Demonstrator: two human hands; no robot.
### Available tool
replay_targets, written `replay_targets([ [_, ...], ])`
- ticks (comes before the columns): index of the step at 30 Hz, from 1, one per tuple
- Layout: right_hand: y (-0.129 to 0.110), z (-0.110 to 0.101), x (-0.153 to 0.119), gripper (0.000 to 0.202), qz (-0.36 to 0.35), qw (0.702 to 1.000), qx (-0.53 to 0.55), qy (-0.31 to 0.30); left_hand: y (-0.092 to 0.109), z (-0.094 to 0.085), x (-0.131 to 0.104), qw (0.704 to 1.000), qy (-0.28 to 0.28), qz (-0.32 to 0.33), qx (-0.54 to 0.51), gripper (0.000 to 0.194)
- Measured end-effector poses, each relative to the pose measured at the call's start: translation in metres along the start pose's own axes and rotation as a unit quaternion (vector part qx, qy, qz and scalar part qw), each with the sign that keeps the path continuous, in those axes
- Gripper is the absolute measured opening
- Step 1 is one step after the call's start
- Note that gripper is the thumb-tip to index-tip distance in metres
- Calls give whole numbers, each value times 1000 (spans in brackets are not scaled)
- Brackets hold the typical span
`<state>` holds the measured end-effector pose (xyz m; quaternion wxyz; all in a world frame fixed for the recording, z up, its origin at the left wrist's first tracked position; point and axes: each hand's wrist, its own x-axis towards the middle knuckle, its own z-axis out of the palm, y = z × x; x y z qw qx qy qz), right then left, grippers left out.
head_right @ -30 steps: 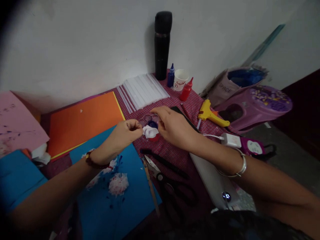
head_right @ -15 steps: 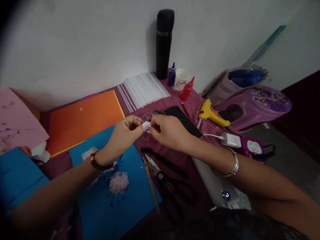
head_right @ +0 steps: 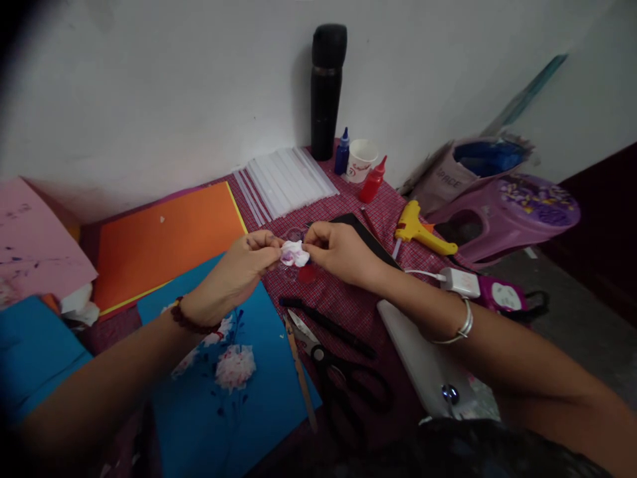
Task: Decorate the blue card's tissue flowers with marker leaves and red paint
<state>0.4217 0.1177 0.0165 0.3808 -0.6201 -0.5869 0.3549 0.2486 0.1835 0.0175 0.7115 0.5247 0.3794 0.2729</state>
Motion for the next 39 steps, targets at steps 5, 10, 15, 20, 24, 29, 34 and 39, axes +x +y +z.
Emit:
replay_targets([
  [5, -1, -1, -1, 25, 54, 991, 114, -53, 0, 10, 0, 999, 10, 0, 36, 10],
  [10, -9, -22, 0, 25, 55, 983, 118, -130, 10, 8, 3, 993, -1, 14, 114, 15],
  [15, -26, -37, 5, 34, -15, 986, -14, -163, 22, 13, 1, 957, -3, 108, 269, 14],
  [20, -28, -31, 4, 39, 1, 989, -12, -145, 24, 17, -1, 942, -49, 153, 293, 13],
  [24, -11, -28, 0, 33, 10, 996, -7, -93, 11, -2, 11, 955, -90, 124, 252, 9],
  [29, 7, -24, -12, 16, -7, 986, -168, 17, -19, -37, 32, 895, -27, 148, 421, 6],
  [34, 8, -15, -22, 13, -4, 939, -344, -9, -24, -39, 36, 790, -18, 131, 598, 17],
  [39, 18, -11, -21, 19, -47, 886, -460, -28, -20, -29, 38, 755, 0, 113, 645, 18],
])
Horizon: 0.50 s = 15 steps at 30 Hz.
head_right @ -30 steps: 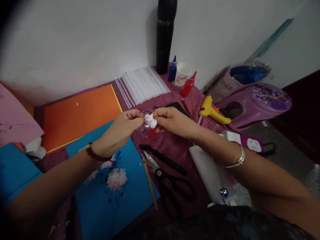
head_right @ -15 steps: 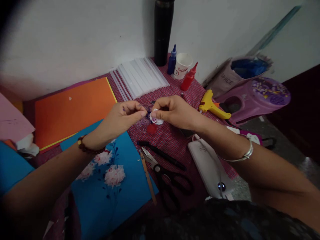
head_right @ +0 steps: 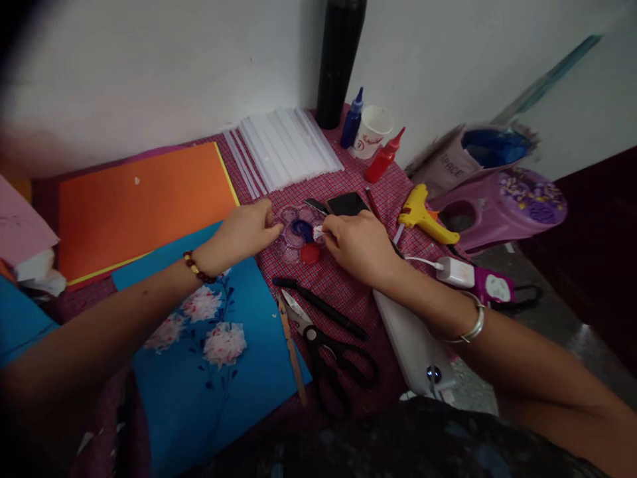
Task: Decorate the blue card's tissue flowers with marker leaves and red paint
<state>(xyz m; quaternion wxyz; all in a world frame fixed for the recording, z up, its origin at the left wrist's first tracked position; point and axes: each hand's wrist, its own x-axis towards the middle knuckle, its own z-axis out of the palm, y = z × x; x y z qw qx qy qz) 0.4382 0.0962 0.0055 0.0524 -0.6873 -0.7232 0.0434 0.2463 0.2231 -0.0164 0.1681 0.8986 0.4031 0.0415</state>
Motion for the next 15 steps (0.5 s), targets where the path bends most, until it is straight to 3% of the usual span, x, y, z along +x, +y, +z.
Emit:
replay_targets([
  [7, 2, 5, 4, 21, -67, 992, -102, -42, 0, 9, -2, 1000, 10, -9, 14, 22],
  [11, 0, -1, 8, 19, -93, 987, -90, -97, 4, 14, -7, 999, 21, -13, 36, 25],
  [15, 3, -1, 11, 15, -107, 987, -43, -114, 9, 19, -8, 999, 22, -32, 30, 28],
])
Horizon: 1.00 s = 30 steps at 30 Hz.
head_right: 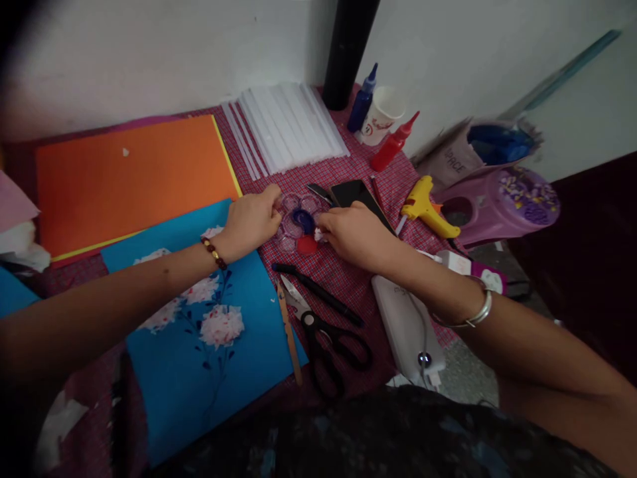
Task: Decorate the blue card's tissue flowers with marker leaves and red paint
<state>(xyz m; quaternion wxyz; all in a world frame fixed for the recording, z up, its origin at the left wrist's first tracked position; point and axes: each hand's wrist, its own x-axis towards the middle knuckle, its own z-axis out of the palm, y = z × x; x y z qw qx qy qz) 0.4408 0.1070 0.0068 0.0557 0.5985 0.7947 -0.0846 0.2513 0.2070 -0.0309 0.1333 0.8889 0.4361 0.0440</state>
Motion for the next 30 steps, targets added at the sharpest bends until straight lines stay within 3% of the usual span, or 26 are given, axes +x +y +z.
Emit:
replay_targets([
  [4, 2, 3, 1, 15, -3, 998, 65, -1, 3, 2, -2, 1000, -5, -19, -16, 30],
  [9, -8, 2, 3, 17, 106, 992, 58, -31, 4, 5, -4, 999, 2, -34, -34, 31],
  [14, -11, 0, 9, 17, 133, 988, 66, -43, 3, 6, -4, 999, 8, -21, -30, 32],
  [21, -3, -19, 2, 11, 168, 979, 112, -7, 4, 2, -5, 1000, 2, -19, -6, 35],
  [25, -11, -22, -22, 13, 157, 981, 110, 3, 4, 3, -4, 999, 5, -41, -33, 37],
  [30, -22, -1, -32, 14, 112, 989, 94, -11, 3, 5, 3, 996, 9, -77, -47, 40],
])
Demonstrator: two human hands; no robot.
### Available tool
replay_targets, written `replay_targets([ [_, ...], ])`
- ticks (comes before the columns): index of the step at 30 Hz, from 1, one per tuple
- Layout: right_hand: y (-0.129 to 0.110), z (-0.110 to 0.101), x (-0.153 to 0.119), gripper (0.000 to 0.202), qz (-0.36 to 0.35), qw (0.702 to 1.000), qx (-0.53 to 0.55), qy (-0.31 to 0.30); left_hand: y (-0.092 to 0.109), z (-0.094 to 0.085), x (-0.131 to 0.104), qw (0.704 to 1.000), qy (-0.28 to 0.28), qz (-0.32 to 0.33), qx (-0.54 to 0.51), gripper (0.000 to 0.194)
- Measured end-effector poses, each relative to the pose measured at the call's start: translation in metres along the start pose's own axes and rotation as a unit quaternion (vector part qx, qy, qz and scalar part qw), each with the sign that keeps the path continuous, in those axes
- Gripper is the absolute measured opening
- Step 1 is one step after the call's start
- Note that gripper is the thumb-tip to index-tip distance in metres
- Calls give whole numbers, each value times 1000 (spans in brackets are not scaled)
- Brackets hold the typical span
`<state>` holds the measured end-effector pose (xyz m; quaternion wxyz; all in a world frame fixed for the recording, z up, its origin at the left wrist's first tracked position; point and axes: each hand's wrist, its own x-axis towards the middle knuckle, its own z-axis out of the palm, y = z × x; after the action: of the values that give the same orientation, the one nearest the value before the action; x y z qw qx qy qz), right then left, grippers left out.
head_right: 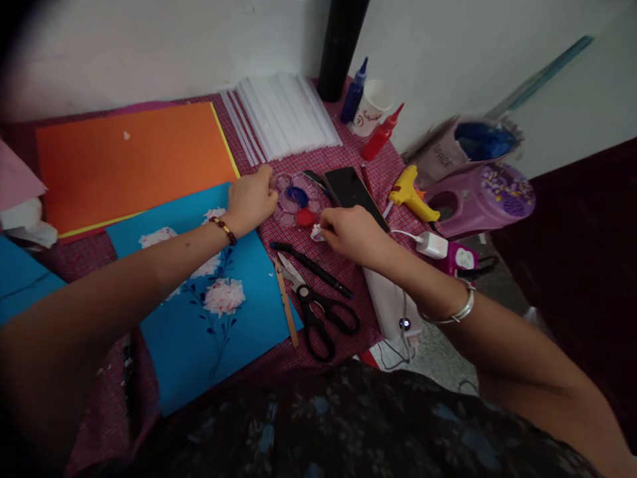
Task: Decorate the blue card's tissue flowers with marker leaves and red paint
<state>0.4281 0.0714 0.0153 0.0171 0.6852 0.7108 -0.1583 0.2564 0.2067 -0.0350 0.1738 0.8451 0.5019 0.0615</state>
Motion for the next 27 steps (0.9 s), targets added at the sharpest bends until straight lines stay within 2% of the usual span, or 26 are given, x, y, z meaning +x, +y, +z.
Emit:
replay_targets([
  [5, -2, 12, 11, 22, -33, 998, -47, -37, 0, 1, 3, 1000, -4, -8, 26, 39],
  [8, -1, 2, 11, 23, -60, 991, -71, -94, 0, -1, 2, 1000, 13, 0, 17, 35],
  [10, -1, -10, 6, 22, -53, 991, -67, -106, 0, -2, 1, 1000, 25, -2, 0, 33],
  [14, -1, -21, -6, 21, 17, 999, 4, -28, -2, -3, 3, 998, 54, -12, -31, 32],
  [18, -6, -5, -7, 19, 35, 997, 40, 63, -5, -7, 8, 998, 50, -13, -34, 33],
  [21, -14, 9, -10, 13, 26, 986, 108, 121, 0, -23, -1, 996, 62, 10, -60, 26],
  [23, -23, 14, -22, 8, 32, 960, 236, 148, 8, -42, -21, 988, 87, 42, -121, 16],
  [24, -28, 15, -31, 10, 35, 936, 318, 149, 13, -52, -35, 981, 94, 57, -162, 11],
  [27, -51, 23, -67, 23, 41, 831, 547, 95, 25, -75, -99, 960, 76, 81, -256, 16],
])
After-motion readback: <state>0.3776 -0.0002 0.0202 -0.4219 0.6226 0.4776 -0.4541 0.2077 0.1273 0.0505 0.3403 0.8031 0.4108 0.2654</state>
